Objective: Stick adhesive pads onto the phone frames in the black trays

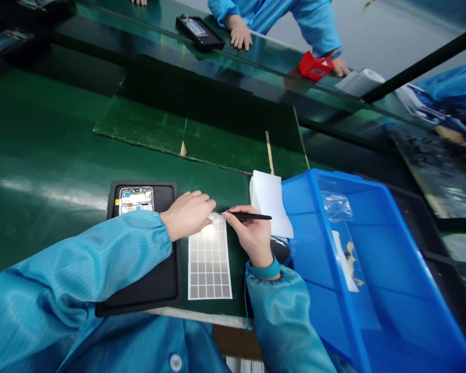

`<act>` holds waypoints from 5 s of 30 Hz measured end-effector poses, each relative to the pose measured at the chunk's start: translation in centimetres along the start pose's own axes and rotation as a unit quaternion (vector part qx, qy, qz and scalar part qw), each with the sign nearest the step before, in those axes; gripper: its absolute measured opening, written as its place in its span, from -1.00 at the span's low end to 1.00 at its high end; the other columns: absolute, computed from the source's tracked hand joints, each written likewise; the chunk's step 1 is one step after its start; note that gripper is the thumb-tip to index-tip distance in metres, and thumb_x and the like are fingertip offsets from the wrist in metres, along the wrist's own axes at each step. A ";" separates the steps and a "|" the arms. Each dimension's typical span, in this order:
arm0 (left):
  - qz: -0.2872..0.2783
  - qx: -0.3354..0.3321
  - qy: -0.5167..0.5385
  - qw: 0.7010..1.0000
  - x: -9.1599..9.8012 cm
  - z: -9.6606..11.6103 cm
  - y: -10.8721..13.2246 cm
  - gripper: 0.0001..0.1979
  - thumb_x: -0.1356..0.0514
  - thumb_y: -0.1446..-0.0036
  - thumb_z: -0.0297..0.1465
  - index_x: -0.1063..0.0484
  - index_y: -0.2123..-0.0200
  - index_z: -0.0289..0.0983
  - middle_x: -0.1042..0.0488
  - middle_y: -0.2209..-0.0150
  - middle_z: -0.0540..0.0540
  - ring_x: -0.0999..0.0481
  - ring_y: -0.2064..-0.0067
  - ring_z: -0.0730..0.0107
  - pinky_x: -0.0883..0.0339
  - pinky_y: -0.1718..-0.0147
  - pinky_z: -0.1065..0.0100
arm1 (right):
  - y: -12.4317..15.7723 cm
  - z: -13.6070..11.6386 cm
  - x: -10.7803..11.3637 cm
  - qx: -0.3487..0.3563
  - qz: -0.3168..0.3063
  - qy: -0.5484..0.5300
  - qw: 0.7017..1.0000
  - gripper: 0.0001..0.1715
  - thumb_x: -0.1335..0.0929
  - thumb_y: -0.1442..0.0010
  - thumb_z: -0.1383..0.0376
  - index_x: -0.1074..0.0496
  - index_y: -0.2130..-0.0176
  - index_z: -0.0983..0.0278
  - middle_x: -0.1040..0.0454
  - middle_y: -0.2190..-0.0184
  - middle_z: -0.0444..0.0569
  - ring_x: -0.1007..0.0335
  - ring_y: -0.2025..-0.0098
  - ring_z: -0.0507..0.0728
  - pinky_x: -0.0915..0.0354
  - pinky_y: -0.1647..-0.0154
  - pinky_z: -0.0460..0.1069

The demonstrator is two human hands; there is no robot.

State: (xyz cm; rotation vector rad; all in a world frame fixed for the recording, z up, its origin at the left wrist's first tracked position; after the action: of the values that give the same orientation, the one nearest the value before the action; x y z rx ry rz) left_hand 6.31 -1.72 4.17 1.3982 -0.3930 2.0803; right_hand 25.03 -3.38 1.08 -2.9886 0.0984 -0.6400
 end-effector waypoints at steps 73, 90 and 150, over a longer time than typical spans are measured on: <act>0.158 0.066 0.113 0.979 8.7 -3.3 2.6 -0.85 -0.19 -0.15 -0.37 -0.57 0.32 -0.25 -0.54 0.38 -0.01 -0.47 0.35 0.38 -0.23 0.33 0.36 | 0.4 -0.8 1.2 0.006 0.090 -0.128 0.988 -0.71 -0.57 0.01 0.18 -0.48 0.40 0.26 -0.48 0.60 -0.16 -0.44 0.58 0.05 -0.39 0.52 -0.05; 0.125 0.220 0.115 0.961 1.9 -7.1 17.8 -0.59 -0.07 -0.25 -0.39 -0.15 -0.15 -0.28 -0.42 0.47 0.09 -0.48 0.50 0.41 -0.22 0.49 0.40 | 3.5 -10.6 -8.5 -0.081 -0.044 -0.119 0.989 -0.73 -0.56 -0.01 0.21 -0.46 0.44 0.28 -0.46 0.61 -0.15 -0.39 0.64 0.02 -0.35 0.62 -0.10; 0.192 0.057 -0.048 0.979 1.6 -6.8 16.5 -0.77 -0.06 -0.29 -0.38 -0.44 0.08 -0.32 -0.40 0.35 -0.08 -0.44 0.32 0.28 -0.38 0.33 0.24 | 3.5 -10.5 -12.4 -0.043 -0.069 -0.007 0.997 -0.84 -0.53 -0.07 0.27 -0.50 0.44 0.22 -0.53 0.51 -0.13 -0.43 0.54 0.05 -0.35 0.60 -0.09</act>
State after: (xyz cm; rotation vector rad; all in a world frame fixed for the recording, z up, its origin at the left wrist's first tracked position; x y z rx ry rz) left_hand -9.40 -10.40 4.21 1.5961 -0.6342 2.3776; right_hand 9.23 -6.56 5.22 -3.1038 -0.0845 -0.6438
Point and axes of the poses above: each hand's wrist, its own y-axis away from the middle knuckle, its own x-axis out of the back of the hand, z = x × y, the point moved 3 cm from there along -y, towards the middle knuckle
